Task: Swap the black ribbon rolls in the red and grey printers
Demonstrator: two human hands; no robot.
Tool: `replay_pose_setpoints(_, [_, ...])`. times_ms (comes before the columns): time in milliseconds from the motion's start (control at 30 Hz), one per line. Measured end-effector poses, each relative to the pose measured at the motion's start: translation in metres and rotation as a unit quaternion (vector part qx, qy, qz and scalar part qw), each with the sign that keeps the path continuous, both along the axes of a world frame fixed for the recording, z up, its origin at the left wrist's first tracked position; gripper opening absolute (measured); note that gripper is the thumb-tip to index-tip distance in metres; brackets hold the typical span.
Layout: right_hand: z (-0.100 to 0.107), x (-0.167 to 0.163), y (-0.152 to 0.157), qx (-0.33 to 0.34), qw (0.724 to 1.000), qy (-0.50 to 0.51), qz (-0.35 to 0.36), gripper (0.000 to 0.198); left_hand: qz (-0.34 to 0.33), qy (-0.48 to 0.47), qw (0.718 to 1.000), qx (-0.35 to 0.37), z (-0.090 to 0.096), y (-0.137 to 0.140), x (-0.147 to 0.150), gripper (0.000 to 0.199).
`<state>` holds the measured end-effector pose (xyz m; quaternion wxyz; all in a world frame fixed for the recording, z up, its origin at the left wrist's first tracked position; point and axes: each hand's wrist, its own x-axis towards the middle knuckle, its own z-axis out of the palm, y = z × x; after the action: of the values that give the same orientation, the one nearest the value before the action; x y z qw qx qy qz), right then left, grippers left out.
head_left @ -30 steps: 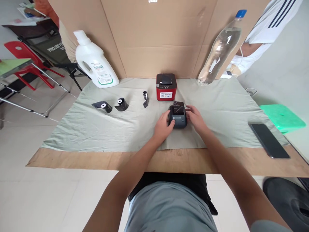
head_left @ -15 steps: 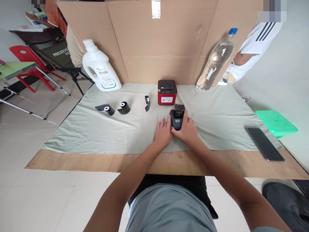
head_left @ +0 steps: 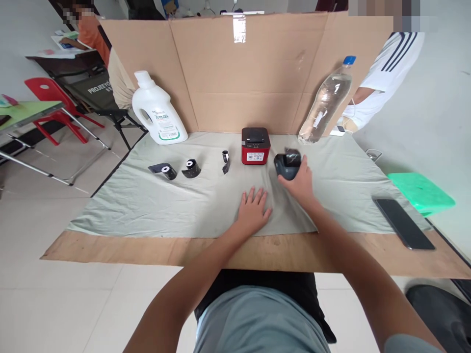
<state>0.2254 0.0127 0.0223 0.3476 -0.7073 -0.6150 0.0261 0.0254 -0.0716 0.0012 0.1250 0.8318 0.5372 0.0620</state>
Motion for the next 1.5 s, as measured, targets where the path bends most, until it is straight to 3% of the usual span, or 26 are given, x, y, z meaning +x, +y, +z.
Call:
replay_pose_setpoints(200, [0.009, 0.033, 0.078, -0.032, 0.997, 0.026, -0.063, 0.119, -0.039, 0.0, 0.999, 0.003, 0.002, -0.019, -0.007, 0.066])
replay_pose_setpoints(367, [-0.006, 0.041, 0.102, -0.038, 0.994, 0.075, -0.075, 0.119, -0.043, -0.005, 0.999, 0.015, 0.0, -0.023, -0.008, 0.065])
replay_pose_setpoints(533, [-0.005, 0.027, 0.094, 0.062, 0.994, 0.067, -0.066, 0.11, -0.041, -0.045, 0.998, 0.006, 0.001, -0.021, -0.009, 0.061])
replay_pose_setpoints(633, [0.003, 0.008, 0.084, 0.103, 0.993, 0.049, 0.0, 0.093, -0.039, -0.076, 0.996, -0.013, 0.005, -0.019, -0.011, 0.06])
replay_pose_setpoints(767, [0.012, -0.02, 0.078, 0.09, 0.979, 0.147, 0.113, 0.071, -0.005, -0.171, 0.984, -0.048, 0.008, -0.01, -0.019, 0.058])
replay_pose_setpoints(967, [0.025, -0.03, 0.071, 0.08, 0.949, 0.273, 0.139, 0.039, 0.064, -0.345, 0.934, -0.065, 0.006, 0.0, -0.03, 0.04])
replay_pose_setpoints(1233, [0.035, -0.002, 0.059, 0.061, 0.96, 0.222, 0.158, 0.016, 0.042, -0.256, 0.965, -0.026, 0.008, -0.004, -0.024, 0.035])
replay_pose_setpoints(1500, [0.023, -0.008, 0.061, 0.004, 0.961, 0.207, 0.181, 0.017, 0.038, -0.275, 0.96, -0.044, 0.01, -0.005, -0.025, 0.035])
